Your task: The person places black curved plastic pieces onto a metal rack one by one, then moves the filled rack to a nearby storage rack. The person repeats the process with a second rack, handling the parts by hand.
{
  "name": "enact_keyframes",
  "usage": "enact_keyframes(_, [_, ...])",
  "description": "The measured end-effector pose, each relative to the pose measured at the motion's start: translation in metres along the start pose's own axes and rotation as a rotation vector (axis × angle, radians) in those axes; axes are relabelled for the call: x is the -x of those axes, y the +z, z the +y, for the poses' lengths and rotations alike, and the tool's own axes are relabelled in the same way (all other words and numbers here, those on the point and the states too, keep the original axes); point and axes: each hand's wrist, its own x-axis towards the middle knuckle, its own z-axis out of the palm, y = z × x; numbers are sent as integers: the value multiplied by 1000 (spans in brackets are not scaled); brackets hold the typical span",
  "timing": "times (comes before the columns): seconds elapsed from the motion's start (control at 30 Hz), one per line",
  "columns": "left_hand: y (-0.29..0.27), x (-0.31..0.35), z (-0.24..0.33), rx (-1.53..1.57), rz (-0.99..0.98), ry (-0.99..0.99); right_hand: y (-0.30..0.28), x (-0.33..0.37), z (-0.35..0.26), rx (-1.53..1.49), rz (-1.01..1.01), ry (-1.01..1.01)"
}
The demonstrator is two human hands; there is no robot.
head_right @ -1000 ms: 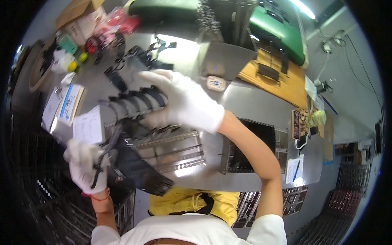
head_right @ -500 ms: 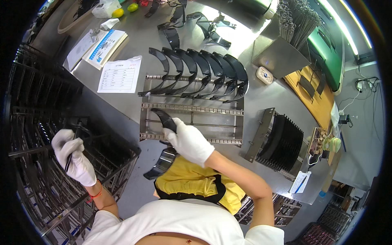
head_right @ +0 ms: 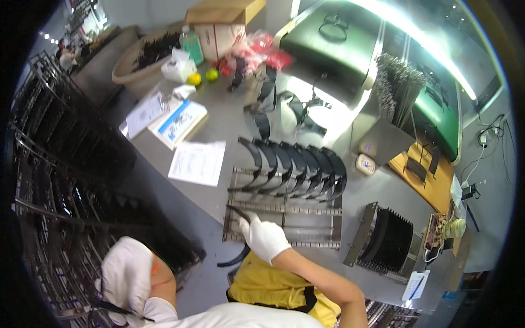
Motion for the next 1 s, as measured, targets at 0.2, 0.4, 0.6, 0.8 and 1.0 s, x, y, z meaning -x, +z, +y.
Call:
enact_keyframes(0.2, [85, 202, -82, -541, -903, -657, -6, 15, 29, 1, 128, -203])
enact_keyframes(0.4, [193, 268, 120, 841, -1458, -1065, -66, 50, 26, -597, -39, 242])
enact_keyframes(0.6, [254, 258, 256, 272, -1762, -326, -68, 59, 54, -479, 132, 186])
enact_keyframes(0.8, [264, 302, 253, 209, -2021, 200, -65, 54, 70, -527, 318, 89])
enact_keyframes(1.0, [254, 185, 96, 245, -1719, -301, -70, 56, 62, -556, 318, -53])
